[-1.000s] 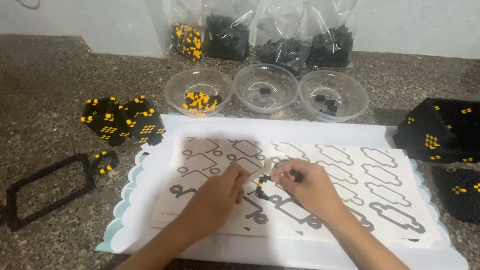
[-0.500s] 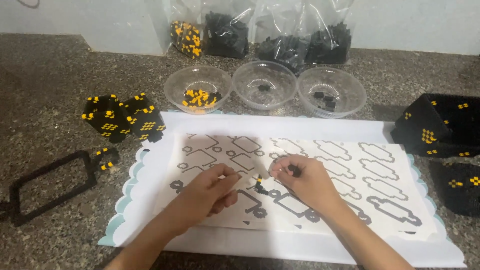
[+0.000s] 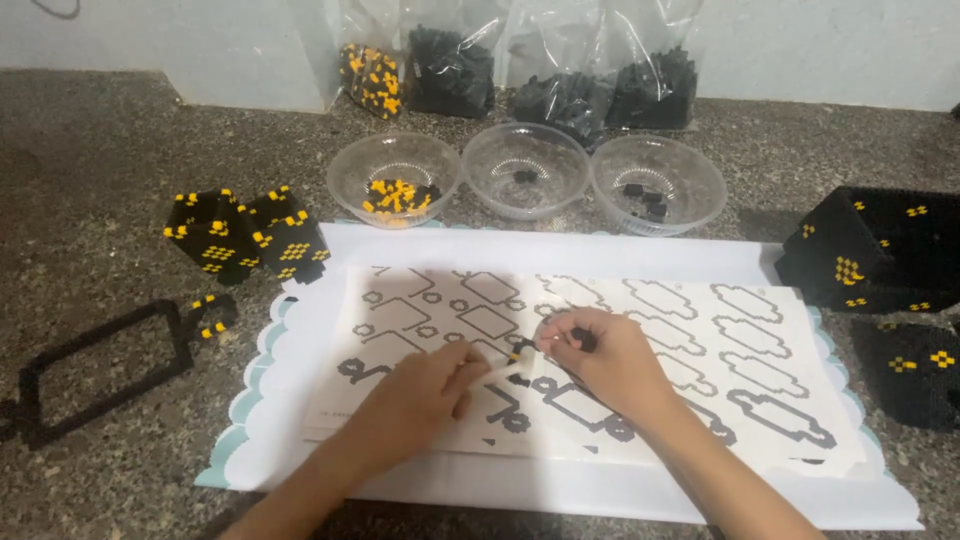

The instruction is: The person assembles small black and yellow plastic bricks by hand, following a printed instruction sheet. They repeatedly pick bricks from clear bowls, place them on the growing structure, and use a white plastic tool to press pieces together.

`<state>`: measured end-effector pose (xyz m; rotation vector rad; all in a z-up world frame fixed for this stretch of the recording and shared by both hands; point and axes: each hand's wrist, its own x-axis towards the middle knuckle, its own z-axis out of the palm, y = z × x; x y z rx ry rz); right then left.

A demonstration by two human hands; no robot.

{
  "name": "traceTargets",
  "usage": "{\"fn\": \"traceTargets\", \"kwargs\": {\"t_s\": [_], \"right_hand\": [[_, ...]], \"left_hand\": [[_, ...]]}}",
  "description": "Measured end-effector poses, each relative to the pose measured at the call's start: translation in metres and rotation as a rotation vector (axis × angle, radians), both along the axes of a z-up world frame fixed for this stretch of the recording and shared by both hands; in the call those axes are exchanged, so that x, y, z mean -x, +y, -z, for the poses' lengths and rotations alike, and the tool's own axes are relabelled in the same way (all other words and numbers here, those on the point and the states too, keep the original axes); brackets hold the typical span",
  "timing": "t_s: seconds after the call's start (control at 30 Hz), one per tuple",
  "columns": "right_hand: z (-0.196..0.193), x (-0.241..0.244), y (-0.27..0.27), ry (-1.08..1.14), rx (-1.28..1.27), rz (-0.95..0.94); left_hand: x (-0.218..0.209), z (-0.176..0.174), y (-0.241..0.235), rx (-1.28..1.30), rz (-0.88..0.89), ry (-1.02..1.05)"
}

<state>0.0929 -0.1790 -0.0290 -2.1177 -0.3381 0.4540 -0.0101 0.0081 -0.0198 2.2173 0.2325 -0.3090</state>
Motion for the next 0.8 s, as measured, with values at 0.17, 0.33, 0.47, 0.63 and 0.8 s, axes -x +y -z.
{"fn": "traceTargets", "kwargs": {"t_s": [0.17, 0.33, 0.47, 0.63, 0.8], "right_hand": [[-0.005, 0.003, 0.001, 0.024, -0.012, 0.008], [0.0, 0.001, -0.001, -0.007, -0.005, -0.01], [-0.001, 0.001, -0.002, -0.023, -0.008, -0.023], [-0.004, 0.003, -0.001, 0.025, -0.022, -0.002], [-0.006, 0.003, 0.0, 0.046, -0.029, 0.007]], "left_hand": [[-0.007, -0.001, 0.001, 0.086, -0.126, 0.0], [-0.017, 0.002, -0.005, -0.021, -0.096, -0.14], [-0.023, 0.002, -0.007, -0.114, -0.072, -0.027], [-0.021, -0.001, -0.008, 0.096, -0.099, -0.063], [-0.018, 0.001, -0.005, 0.083, -0.127, -0.136]]}}
